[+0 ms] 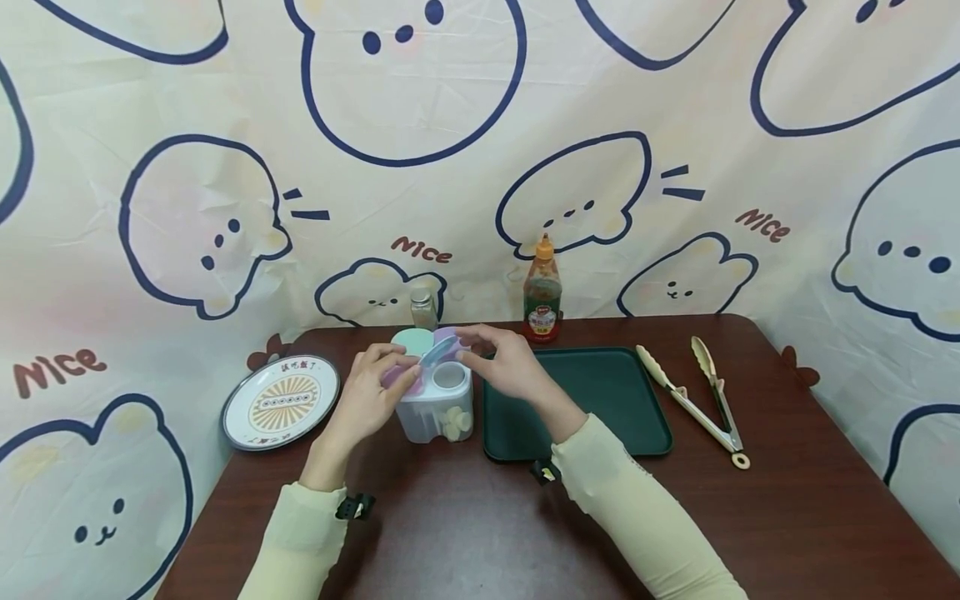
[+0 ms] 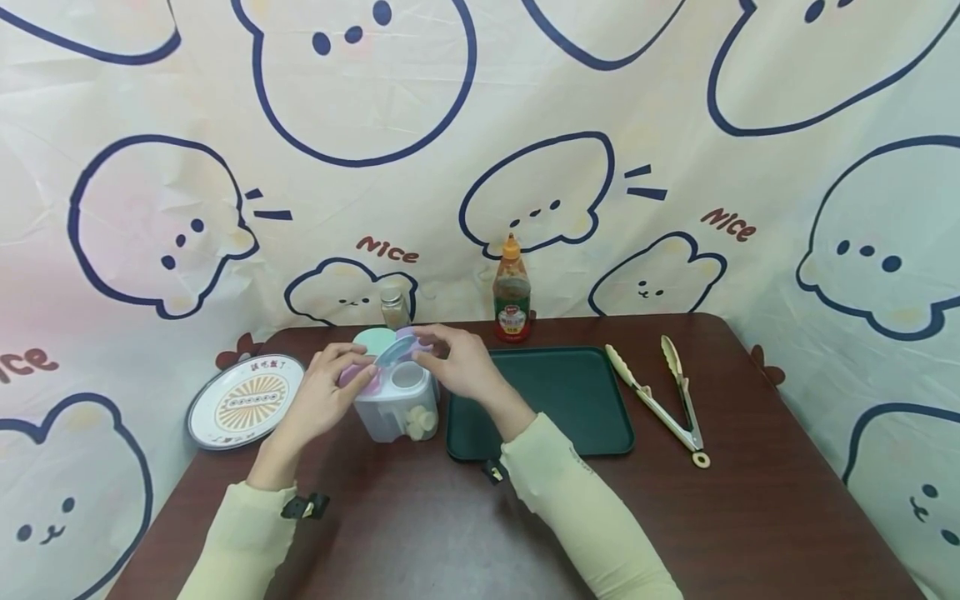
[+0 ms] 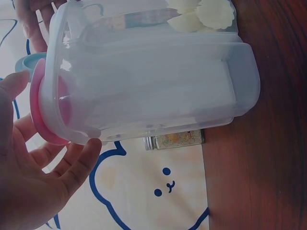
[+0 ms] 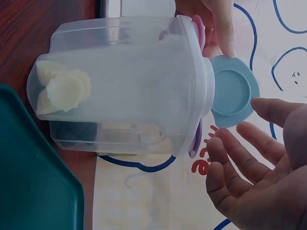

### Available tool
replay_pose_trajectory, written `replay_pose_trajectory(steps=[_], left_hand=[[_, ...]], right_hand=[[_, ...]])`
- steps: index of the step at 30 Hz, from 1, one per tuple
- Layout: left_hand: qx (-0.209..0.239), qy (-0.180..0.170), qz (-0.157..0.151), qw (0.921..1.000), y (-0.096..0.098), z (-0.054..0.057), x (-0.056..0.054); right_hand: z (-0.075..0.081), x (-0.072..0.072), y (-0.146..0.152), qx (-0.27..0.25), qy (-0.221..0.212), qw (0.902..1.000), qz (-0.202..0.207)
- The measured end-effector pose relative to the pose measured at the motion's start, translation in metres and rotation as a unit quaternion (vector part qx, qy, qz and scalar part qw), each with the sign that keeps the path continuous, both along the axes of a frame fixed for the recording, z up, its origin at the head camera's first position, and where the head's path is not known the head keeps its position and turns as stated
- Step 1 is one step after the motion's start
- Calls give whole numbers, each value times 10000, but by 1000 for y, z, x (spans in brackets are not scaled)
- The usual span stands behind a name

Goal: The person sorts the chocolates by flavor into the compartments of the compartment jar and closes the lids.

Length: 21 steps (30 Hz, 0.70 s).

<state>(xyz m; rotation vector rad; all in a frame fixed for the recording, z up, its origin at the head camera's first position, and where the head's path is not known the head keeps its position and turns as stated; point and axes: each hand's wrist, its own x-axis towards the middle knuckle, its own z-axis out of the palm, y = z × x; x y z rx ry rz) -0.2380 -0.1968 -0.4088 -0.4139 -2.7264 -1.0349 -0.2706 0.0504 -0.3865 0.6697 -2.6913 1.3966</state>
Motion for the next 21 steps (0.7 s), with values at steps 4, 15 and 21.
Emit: replay_pose_trajectory(steps=[4,15,21], left_hand=[[7,-39,-15,10000,0,0,0],[44,-16,-31,10000,-1,0,-1],[33,-29,-34,10000,-1,-1,-2]], right_hand=[[0,0,-1,52,-34,10000,-48],[-1,4,0,-8,-114,9998,-171],[-7,6,4,-30,-109,9995,-300]])
